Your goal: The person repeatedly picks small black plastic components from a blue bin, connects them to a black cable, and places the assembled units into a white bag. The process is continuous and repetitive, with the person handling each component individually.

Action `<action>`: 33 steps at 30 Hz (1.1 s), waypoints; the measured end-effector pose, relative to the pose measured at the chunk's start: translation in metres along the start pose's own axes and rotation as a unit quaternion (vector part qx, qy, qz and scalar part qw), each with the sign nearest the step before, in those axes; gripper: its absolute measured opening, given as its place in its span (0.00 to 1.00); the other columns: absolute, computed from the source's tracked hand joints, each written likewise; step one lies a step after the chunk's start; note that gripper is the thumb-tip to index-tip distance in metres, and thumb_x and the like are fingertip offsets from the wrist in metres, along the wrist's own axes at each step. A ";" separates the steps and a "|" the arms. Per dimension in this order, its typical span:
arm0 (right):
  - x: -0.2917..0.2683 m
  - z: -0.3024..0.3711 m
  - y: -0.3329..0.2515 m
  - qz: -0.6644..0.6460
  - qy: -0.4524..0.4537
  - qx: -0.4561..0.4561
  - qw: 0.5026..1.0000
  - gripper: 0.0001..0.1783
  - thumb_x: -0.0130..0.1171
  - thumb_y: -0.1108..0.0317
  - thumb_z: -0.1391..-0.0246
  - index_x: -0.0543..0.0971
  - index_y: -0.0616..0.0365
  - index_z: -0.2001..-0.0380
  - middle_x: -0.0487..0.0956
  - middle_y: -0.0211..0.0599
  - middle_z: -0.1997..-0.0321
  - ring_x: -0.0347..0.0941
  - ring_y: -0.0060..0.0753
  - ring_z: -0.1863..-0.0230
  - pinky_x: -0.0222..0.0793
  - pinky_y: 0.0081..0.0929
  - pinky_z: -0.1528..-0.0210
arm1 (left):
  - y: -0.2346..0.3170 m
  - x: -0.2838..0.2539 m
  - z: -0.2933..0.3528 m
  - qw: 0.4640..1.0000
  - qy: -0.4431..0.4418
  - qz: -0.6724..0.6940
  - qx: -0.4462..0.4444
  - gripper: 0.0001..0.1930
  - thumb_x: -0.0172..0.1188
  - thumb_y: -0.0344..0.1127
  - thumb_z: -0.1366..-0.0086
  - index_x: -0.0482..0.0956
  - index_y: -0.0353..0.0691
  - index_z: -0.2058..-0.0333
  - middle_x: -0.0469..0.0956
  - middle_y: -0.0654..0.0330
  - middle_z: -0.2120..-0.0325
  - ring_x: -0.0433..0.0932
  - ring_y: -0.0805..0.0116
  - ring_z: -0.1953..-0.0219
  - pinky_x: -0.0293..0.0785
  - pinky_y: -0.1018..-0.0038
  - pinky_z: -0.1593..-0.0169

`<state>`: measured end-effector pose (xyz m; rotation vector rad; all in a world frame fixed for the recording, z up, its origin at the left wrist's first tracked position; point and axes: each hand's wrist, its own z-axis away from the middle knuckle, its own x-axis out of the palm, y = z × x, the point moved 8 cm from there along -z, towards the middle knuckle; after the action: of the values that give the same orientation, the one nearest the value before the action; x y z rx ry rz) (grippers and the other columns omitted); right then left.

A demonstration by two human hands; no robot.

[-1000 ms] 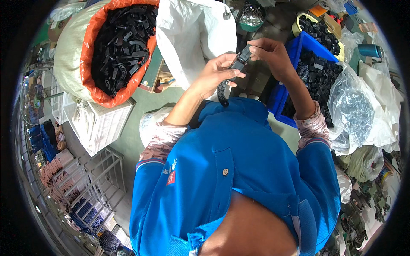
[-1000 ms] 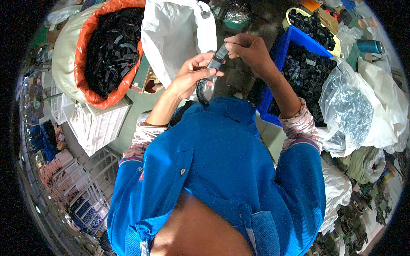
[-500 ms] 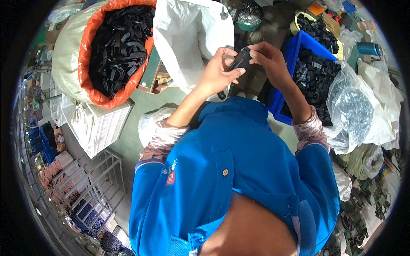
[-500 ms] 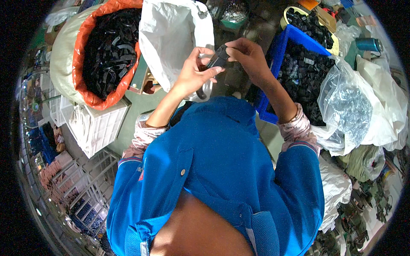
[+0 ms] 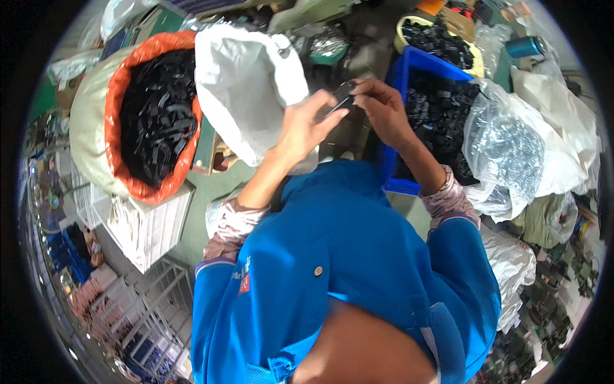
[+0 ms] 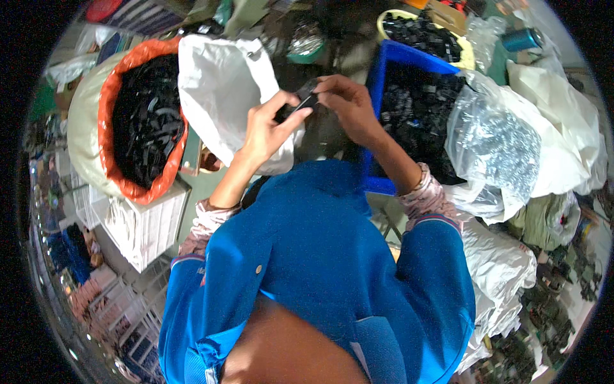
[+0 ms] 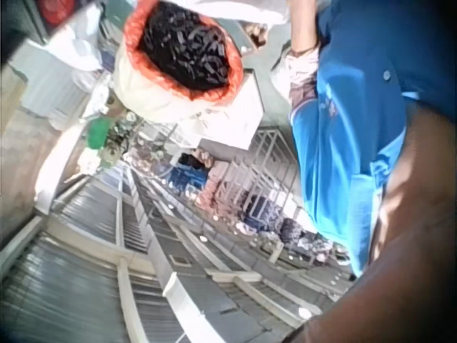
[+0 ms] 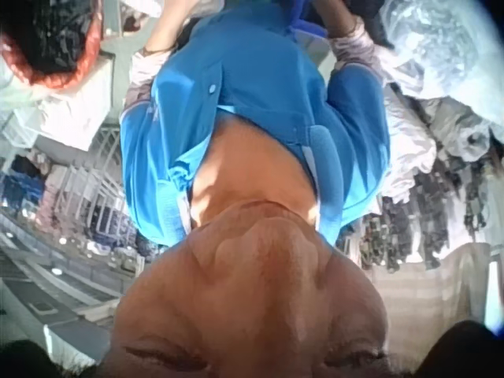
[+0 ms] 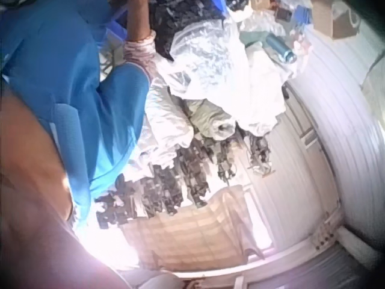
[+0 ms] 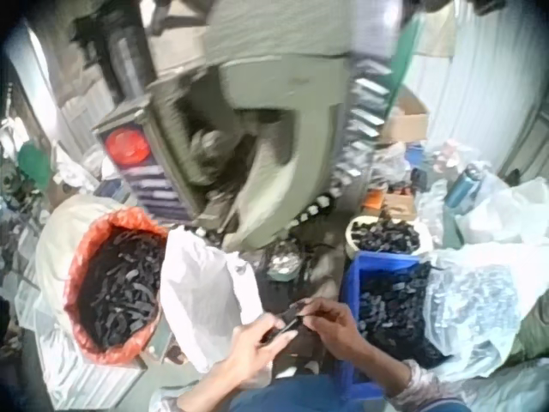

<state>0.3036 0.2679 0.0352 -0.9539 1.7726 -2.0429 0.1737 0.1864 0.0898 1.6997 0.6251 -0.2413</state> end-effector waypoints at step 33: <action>0.029 -0.015 -0.045 0.150 -0.003 -0.034 0.988 0.15 0.59 0.74 0.47 0.77 0.62 0.55 0.79 0.38 0.62 0.76 0.22 0.63 0.74 0.21 0.60 | -0.037 -0.039 0.002 0.985 -0.009 0.172 -0.027 0.14 0.62 0.27 0.43 0.64 0.35 0.79 0.79 0.50 0.57 0.77 0.69 0.57 0.72 0.75 0.58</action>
<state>0.2822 0.2716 0.0860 -0.6626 1.8634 -1.8007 0.1220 0.1780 0.0767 1.7183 0.3134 0.0053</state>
